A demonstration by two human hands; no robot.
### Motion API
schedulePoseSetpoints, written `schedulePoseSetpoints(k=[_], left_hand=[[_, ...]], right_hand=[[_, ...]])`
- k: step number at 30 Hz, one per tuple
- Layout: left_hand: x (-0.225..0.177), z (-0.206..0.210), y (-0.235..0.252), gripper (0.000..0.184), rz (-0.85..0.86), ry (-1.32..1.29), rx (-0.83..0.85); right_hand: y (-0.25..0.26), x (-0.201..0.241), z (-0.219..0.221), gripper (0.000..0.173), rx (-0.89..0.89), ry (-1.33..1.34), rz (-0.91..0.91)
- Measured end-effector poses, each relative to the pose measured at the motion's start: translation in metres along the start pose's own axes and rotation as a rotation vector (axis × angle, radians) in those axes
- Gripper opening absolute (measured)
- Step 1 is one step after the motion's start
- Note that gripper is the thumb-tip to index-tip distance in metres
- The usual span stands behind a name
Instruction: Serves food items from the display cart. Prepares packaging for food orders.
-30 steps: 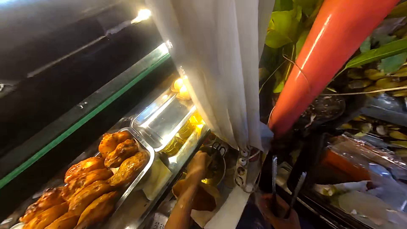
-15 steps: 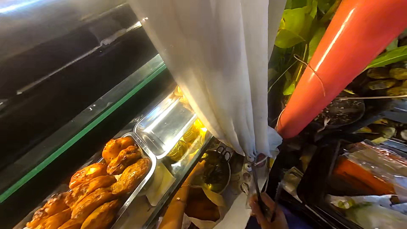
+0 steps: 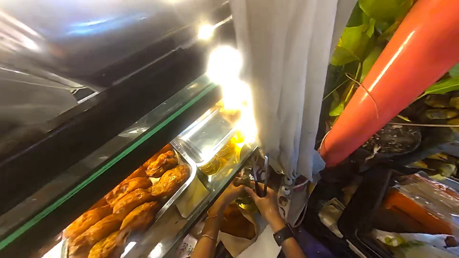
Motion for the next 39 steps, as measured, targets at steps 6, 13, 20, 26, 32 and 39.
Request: schedulePoseSetpoints(k=[6, 13, 20, 26, 32, 39], left_hand=[[-0.005, 0.006, -0.003, 0.048, -0.055, 0.323, -0.149], [0.004, 0.018, 0.013, 0.044, -0.049, 0.38, -0.263], [-0.004, 0.009, 0.003, 0.04, -0.029, 0.277, -0.149], [0.018, -0.007, 0.008, 0.037, -0.034, 0.098, -0.026], [0.028, -0.013, 0.009, 0.04, 0.011, -0.015, -0.006], [-0.012, 0.0, -0.013, 0.039, -0.149, 0.25, -0.163]], right_hand=[[0.015, -0.013, 0.019, 0.042, 0.057, 0.158, 0.036], [0.022, 0.002, 0.03, 0.032, 0.015, -0.069, -0.002], [0.04, -0.001, 0.039, 0.031, -0.026, -0.184, -0.076], [0.05, 0.01, 0.028, 0.022, -0.003, -0.017, 0.068], [0.053, 0.013, 0.02, 0.028, 0.05, -0.079, 0.069], [0.037, 0.006, 0.026, 0.031, 0.031, -0.19, -0.207]])
Point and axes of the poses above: each hand's wrist, its own y-axis towards the middle knuckle, its own z-axis out of the palm, x = y × z, the point moved 1 cm from there along y, towards the middle knuckle, and after that the axes turned 13 degrees about -z, right-handed, at the moved point
